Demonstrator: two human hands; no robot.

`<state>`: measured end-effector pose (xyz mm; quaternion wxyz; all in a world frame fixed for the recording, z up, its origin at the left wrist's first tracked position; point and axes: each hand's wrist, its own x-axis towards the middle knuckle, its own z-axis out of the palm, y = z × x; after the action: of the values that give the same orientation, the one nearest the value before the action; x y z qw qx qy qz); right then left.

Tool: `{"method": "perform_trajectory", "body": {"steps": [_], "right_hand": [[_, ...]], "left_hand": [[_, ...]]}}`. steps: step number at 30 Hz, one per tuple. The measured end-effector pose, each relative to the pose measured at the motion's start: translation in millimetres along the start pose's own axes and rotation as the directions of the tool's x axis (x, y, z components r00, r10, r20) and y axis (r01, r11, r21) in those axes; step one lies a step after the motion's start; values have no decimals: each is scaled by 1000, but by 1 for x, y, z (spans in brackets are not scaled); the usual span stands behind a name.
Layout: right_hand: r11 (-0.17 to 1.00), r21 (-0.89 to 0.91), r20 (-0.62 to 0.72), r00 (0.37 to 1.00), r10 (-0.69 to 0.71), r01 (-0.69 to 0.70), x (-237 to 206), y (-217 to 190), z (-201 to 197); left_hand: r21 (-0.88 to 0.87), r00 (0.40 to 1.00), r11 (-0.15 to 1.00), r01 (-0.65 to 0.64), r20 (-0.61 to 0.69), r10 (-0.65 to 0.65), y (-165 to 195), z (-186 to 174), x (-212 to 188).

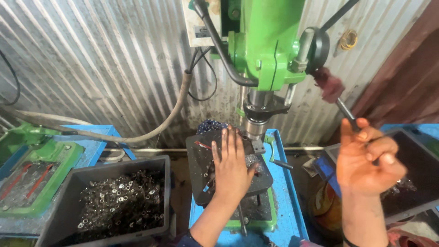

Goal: The person drills holes in small metal fittings using a bench drill press. They take parts one at a time from a bin, position each on the drill table, pull the feed lever to drill, then move the drilled part to a tray and repeat with the next piece.

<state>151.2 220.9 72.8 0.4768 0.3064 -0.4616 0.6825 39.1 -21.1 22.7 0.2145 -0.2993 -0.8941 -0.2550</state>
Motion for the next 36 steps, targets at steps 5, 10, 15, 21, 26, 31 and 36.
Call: {"method": "perform_trajectory", "body": {"steps": [5,10,15,21,26,31,36], "right_hand": [[997,65,47,998,46,-49,-15,14,-40],[995,93,92,996,18,-26,-18,22,-51],[997,78,87,996,1,-8,-17,26,-50],[975,-151,74,985,-154,164,19,-2,-26],[895,-413,155,981,-115,170,114,-35,2],[820,-556,196,980,-29,135,179,-36,23],[789,-602,195,981,-6,124,194,-35,22]], "left_hand": [[-123,999,992,-16,-48,11,-11,2,0],[-355,954,934,-42,-292,-68,-32,4,-6],[-552,939,827,112,-214,-270,-47,2,-1],[-531,943,825,194,-132,-306,-41,-1,16],[-435,937,837,332,49,-346,-25,1,36],[-501,914,767,401,157,-375,-26,-2,32],[-677,892,652,343,18,-451,-35,-8,16]]}}
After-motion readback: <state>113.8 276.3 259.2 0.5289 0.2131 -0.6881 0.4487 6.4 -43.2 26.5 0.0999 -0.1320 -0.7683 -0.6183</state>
